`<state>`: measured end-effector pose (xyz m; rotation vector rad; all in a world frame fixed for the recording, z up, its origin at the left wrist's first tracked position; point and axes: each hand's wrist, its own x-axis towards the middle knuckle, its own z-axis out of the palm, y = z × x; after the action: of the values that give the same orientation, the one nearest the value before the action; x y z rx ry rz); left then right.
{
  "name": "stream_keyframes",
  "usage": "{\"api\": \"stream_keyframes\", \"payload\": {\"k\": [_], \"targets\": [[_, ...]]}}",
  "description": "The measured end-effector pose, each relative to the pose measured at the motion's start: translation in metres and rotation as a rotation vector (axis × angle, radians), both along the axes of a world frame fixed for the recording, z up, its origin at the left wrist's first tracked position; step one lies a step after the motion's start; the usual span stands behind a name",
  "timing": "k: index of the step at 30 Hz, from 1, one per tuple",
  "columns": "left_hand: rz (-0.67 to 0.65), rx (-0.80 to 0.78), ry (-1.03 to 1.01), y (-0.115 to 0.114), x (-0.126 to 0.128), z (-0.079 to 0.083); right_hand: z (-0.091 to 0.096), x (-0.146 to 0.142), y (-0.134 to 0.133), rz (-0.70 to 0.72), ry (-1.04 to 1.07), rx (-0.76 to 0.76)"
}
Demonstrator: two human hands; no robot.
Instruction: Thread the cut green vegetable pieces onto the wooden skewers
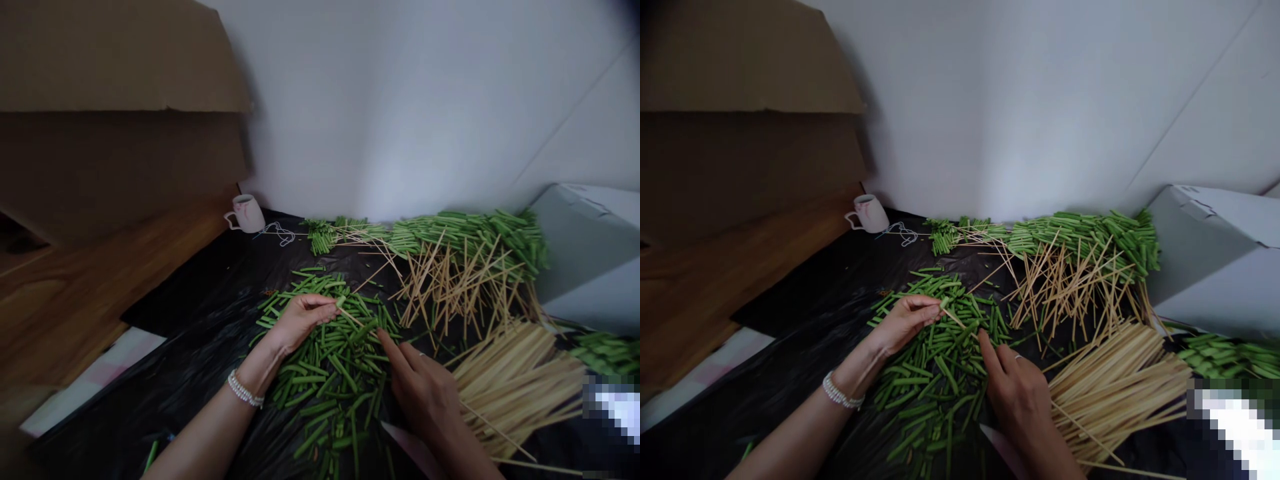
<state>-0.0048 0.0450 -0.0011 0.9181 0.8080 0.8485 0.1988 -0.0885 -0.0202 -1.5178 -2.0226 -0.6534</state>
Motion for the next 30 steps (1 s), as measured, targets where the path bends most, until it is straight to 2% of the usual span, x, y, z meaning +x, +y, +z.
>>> {"api": "stream_keyframes", "payload": {"k": [6,12,14,17,21,26,30], "targets": [[-0.047,-0.069,-0.031,-0.005,0.004,0.006,0.001,-0.001,-0.001,0.047,0.045,-0.004],[-0.194,0.092,0.083,-0.018,0.014,0.005,0.001,-0.007,-0.003,0.093,0.088,-0.021],[-0.202,0.135,0.099,-0.022,0.017,0.005,0.001,-0.008,-0.002,0.088,0.089,-0.019],[-0.199,0.168,0.083,-0.026,0.019,0.008,0.003,-0.009,-0.001,0.057,0.070,-0.005],[-0.296,0.182,0.133,-0.030,0.022,0.010,0.003,-0.009,0.000,0.051,0.023,0.018],[-0.283,0.170,0.153,-0.031,0.025,0.007,0.003,-0.006,0.000,0.051,0.004,0.000],[-0.278,0.224,0.183,-0.019,0.010,0.012,0.007,0.003,0.001,0.010,0.031,0.052]]}}
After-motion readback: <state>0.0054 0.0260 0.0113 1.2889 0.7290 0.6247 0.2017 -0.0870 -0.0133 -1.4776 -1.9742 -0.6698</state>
